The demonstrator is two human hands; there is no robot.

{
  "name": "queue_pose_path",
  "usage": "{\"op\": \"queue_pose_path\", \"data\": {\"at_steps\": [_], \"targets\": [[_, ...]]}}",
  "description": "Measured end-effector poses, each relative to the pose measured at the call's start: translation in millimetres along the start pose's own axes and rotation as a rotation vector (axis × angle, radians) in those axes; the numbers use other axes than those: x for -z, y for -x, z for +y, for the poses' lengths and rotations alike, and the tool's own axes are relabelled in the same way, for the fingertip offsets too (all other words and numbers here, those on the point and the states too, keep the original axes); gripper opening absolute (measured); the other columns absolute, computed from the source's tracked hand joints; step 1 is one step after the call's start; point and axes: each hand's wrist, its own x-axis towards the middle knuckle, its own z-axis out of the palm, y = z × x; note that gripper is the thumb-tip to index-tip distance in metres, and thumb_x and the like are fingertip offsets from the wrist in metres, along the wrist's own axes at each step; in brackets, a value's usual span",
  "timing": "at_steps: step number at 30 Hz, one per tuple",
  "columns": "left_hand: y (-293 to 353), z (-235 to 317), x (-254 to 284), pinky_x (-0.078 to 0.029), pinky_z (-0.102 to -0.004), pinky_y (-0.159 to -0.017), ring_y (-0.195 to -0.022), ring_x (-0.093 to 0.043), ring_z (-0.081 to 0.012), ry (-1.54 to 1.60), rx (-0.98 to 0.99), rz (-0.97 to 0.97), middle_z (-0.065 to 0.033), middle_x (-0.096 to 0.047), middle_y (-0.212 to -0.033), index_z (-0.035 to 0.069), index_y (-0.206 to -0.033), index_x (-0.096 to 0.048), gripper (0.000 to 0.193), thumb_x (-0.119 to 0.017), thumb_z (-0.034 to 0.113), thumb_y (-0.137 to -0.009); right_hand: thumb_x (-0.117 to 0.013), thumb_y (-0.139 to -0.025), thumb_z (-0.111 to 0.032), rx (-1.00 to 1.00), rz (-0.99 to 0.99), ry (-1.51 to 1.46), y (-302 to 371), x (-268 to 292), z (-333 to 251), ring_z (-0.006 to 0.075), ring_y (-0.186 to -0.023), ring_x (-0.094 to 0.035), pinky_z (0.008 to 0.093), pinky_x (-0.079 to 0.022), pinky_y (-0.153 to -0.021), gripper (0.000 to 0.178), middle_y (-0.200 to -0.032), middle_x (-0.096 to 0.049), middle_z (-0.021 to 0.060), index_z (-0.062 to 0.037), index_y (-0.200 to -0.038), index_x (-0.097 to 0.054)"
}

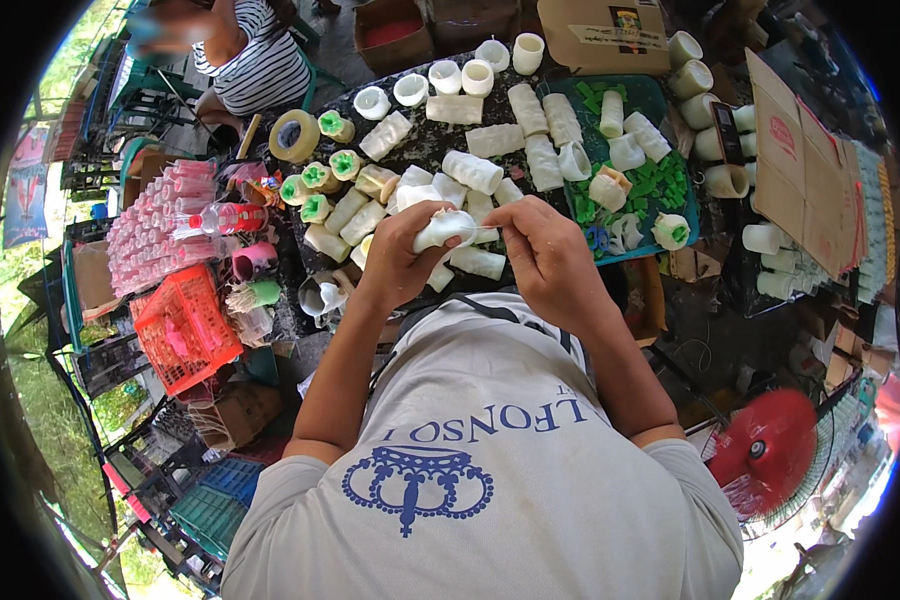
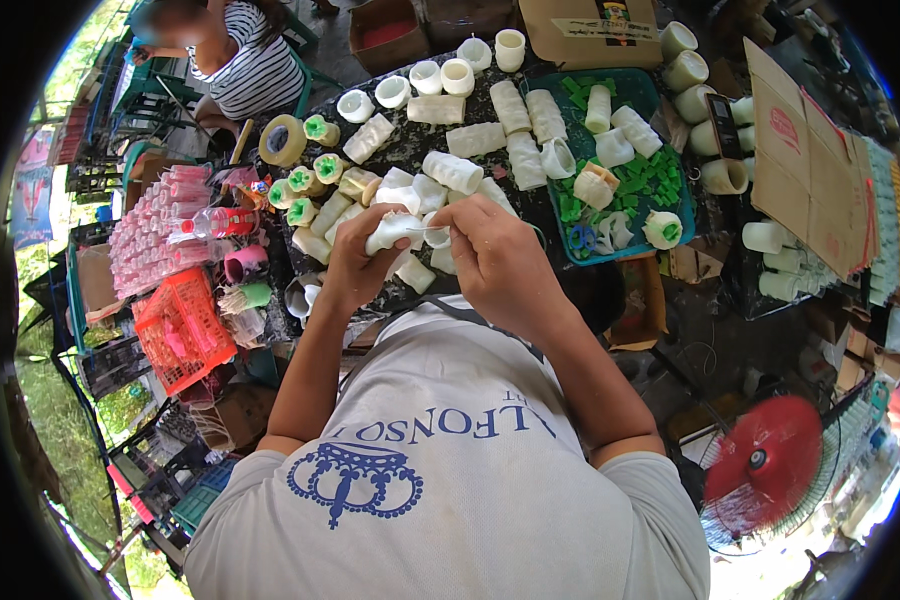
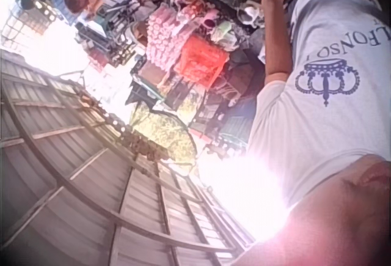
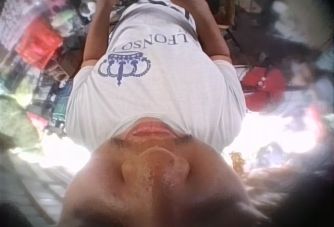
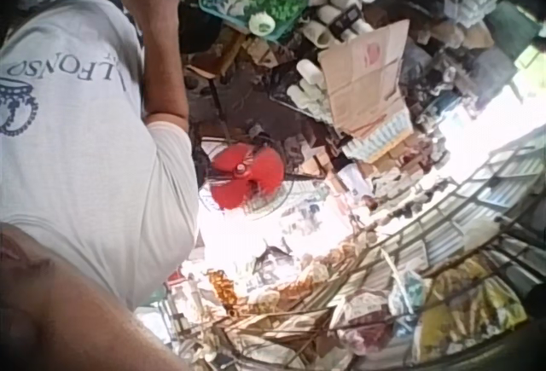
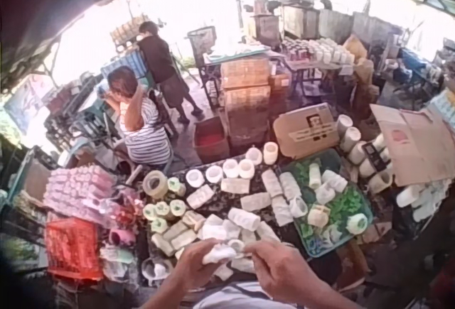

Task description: The person assembles white cylindrical candles by inserting wicks and securing them with a small tool. They repeatedly pick up candles, insert wicks, and place the finished units on the table.

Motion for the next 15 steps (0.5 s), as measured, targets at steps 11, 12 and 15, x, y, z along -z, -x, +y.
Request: {"op": "queue_pose_path", "data": {"at_steps": [11, 12, 15], "targets": [[0.3, -2.6, 3.0, -0.055, -0.0448, -0.089, -0.099, -0.071, -0.0366, -0.064, -0.173, 0.065, -0.0121, -0.072, -0.110, 0.007, -0.123, -0.063, 0.069, -0.098, 0.029, -0.067, -0.080, -0.088, -0.017, -0.046, 0.030, 0.074, -0.8, 3.2, -14.2, 0.0285, -0.056, -0.067, 0.0353, -0.050, -0.055, 0.015, -0.067, -0.070, 0.0110, -0.0107, -0.101, -0.081], [0.7, -3.3, 3.0, -0.055, -0.0445, -0.088, -0.098, -0.071, -0.0368, -0.063, -0.182, 0.070, -0.0124, -0.072, -0.109, 0.008, -0.123, -0.064, 0.067, -0.097, 0.028, -0.068, -0.081, -0.087, -0.017, -0.015, 0.053, 0.056, -0.7, 1.4, -12.4, 0.0283, -0.056, -0.067, 0.0348, -0.050, -0.055, 0.016, -0.067, -0.070, 0.0105, -0.0112, -0.102, -0.082], [2.5, -4.8, 3.3, -0.055, -0.0435, -0.085, -0.096, -0.071, -0.0370, -0.058, -0.196, 0.065, -0.0133, -0.073, -0.106, 0.007, -0.120, -0.066, 0.058, -0.093, 0.023, -0.072, -0.081, -0.083, -0.016, 0.007, 0.004, 0.116, -2.6, 7.0, -22.2, 0.0271, -0.056, -0.065, 0.0347, -0.049, -0.056, 0.013, -0.070, -0.072, 0.0070, -0.0123, -0.096, -0.081]]}}
